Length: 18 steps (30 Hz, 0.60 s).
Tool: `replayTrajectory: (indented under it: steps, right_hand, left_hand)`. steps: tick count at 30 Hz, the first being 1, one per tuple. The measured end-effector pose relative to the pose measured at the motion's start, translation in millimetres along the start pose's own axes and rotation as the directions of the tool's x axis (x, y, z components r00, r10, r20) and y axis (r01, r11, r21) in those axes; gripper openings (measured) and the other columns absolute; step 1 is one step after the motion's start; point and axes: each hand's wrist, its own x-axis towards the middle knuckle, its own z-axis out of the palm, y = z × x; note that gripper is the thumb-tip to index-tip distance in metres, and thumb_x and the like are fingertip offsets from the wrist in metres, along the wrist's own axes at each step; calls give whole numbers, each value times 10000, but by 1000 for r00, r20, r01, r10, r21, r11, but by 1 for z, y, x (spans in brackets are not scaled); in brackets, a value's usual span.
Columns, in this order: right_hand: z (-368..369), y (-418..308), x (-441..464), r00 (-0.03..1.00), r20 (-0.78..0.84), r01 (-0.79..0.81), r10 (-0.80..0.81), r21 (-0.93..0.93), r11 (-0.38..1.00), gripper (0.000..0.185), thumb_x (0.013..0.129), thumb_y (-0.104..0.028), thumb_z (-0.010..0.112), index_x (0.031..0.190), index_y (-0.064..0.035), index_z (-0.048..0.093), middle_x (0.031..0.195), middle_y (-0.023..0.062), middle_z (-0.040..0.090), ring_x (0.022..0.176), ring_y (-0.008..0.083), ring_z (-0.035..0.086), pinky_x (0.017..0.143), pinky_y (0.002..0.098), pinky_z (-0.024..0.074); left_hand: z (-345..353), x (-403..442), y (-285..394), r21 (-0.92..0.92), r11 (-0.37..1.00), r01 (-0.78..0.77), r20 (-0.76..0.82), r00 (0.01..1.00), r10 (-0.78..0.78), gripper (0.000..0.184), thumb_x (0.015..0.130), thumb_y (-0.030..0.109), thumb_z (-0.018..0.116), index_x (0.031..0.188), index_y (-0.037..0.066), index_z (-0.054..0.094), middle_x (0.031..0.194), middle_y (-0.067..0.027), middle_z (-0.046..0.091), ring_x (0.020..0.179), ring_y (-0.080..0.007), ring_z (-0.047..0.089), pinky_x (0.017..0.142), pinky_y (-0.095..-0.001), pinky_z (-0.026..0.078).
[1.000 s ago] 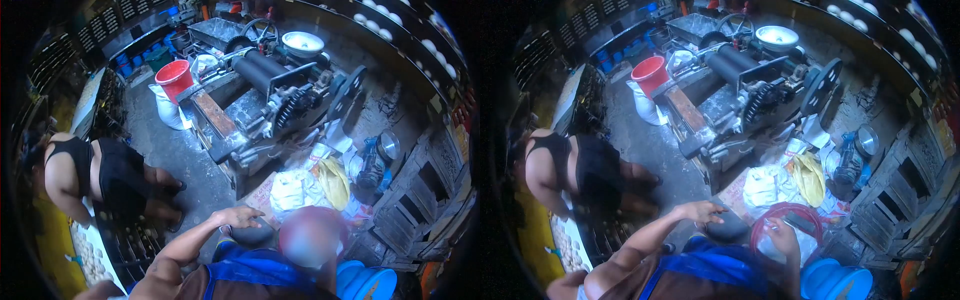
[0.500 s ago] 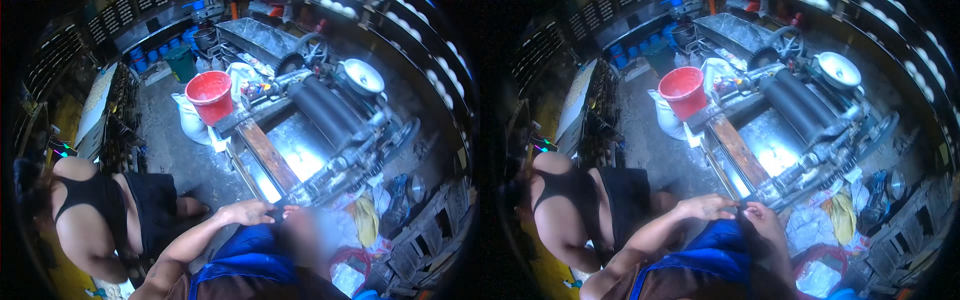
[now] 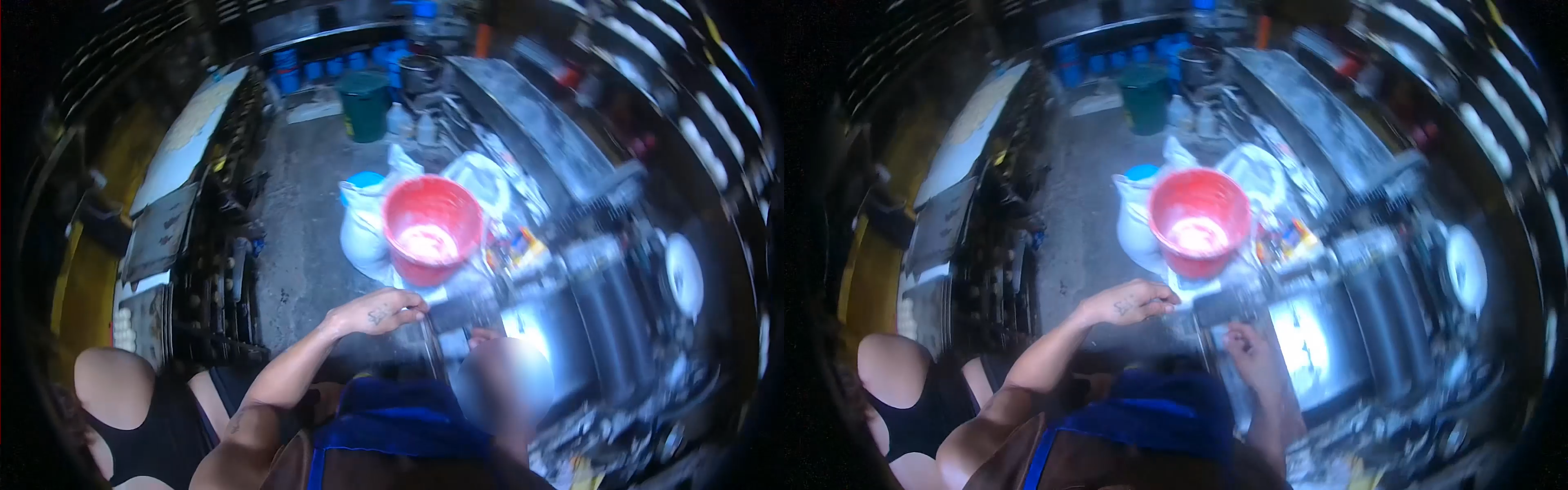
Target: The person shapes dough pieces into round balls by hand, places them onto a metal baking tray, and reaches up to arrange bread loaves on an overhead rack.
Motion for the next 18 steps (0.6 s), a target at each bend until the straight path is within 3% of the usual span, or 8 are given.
replayTrajectory:
  steps: [4,5,10,16,18]
  right_hand:
    - [80,-68,94,908,414,104,-58,-88,991,281,919,-84,656,1194,-27,656,968,47,674,826,125,600,747,234,488]
    - [102,-79,125,888,456,124,-66,-98,988,281,919,-84,656,1194,-27,656,968,47,674,826,125,600,747,234,488]
    - [213,-119,258,845,530,173,-71,-145,974,281,929,-137,673,1194,-42,662,965,42,672,814,132,598,741,231,482]
    - [343,-186,384,855,509,275,-96,-290,917,302,909,-191,699,1199,-108,685,940,48,686,803,164,619,746,265,485]
    - [366,-188,437,846,524,271,-95,-270,924,296,909,-183,697,1190,-91,683,944,59,689,796,167,621,748,268,491]
  left_hand:
    - [-70,-25,-53,-257,956,143,-327,918,-225,214,998,171,537,884,1,600,809,-44,618,718,-189,544,708,-338,456]
    - [-95,-28,-74,-262,953,155,-367,897,-247,214,998,171,537,884,1,600,809,-44,618,718,-189,544,708,-338,456]
    - [-206,-36,-184,-127,979,159,-402,894,-198,219,961,184,594,830,10,617,768,-43,605,694,-177,526,667,-328,451]
    - [-354,-47,-278,-138,990,-1,-369,928,-51,238,925,234,653,886,-1,660,792,-99,651,678,-242,560,652,-358,460]
    - [-387,-44,-314,-156,988,19,-390,917,-80,231,923,229,651,900,-1,659,803,-103,655,684,-247,568,654,-361,463]
